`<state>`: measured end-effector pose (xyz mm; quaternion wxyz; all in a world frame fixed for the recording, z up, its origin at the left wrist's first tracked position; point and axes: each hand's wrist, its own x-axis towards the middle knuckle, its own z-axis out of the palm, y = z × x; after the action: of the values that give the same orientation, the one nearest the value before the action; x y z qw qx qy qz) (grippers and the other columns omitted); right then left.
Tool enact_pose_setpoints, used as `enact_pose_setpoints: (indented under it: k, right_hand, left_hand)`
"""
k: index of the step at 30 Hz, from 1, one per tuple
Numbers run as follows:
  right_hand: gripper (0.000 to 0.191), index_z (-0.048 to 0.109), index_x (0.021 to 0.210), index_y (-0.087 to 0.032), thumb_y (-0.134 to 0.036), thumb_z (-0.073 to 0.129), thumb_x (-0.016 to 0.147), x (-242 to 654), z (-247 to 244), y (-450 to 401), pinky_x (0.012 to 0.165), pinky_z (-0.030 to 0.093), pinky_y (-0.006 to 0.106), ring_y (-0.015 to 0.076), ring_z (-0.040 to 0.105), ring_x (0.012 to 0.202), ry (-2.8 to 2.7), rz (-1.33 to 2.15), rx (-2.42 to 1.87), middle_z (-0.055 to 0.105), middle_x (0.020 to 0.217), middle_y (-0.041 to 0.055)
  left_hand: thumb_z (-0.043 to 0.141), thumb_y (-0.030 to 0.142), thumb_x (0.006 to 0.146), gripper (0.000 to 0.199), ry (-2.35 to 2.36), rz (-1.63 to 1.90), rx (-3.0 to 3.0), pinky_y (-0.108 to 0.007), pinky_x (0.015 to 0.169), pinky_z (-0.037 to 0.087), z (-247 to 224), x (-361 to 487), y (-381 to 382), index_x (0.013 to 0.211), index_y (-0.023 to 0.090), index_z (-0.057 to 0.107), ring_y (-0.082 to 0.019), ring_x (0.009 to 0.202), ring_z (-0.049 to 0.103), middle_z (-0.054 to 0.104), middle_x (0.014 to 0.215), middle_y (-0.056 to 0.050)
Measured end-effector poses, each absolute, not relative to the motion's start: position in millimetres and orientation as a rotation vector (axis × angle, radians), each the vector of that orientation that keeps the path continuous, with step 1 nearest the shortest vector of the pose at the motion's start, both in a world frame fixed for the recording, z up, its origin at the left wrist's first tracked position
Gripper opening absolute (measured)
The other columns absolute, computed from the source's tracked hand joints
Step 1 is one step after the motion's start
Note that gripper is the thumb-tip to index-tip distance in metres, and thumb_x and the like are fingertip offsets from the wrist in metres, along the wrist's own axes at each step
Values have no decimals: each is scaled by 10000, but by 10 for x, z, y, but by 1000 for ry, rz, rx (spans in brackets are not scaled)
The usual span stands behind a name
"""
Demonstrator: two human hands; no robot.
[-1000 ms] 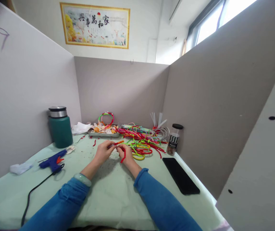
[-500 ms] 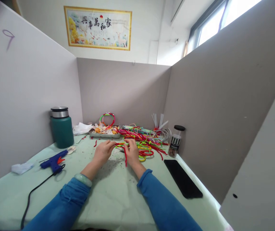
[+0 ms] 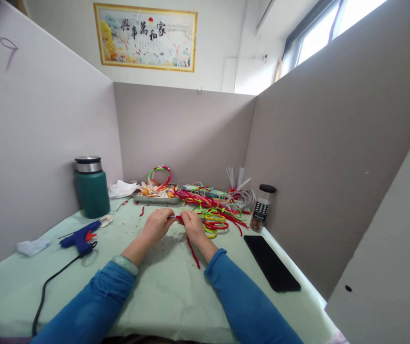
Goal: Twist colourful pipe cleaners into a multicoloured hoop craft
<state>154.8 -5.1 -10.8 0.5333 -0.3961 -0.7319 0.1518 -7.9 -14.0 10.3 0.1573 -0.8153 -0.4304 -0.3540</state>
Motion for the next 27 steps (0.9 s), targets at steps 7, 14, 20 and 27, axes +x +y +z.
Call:
enact_pose_setpoints:
  k: [7,14,20,27]
  right_hand:
    - [481,571,616,-164,-500,367,893,1551,-148,-12,626,370,258,147,507,620,-1716,634,-969,577,640,22]
    - [331,630,745,-163,-435,467,840,1509,-60,-70,748,420,288,174,554,770,-1639,772,-819,643,812,44]
    - [224,611,735,-174,-392,567,763,1507,-52,-78,672,430,267,148,537,691,-1551,877,-764,610,736,12]
    - [199,542,691,-185,-370,591,744,1512,-59,-39,605,415,243,134,493,643,-1565,787,-764,536,662,-13]
  left_hand:
    - [535,268,856,117,-1148,-1026,-2427,-288,697,407,86,-32,-167,802,167,559,-180,758,563,636,788,-59]
    - [512,262,867,98,-1126,-1094,-2515,-283,711,410,25,-41,-125,885,172,546,-177,790,581,657,856,-63]
    - [515,277,858,123,-1210,-1114,-2551,-272,690,393,38,-25,-154,853,170,573,-171,756,582,664,815,-58]
    - [503,316,852,189,-1319,-1112,-2616,-233,622,356,66,-18,-192,852,173,627,-138,668,566,677,785,-43]
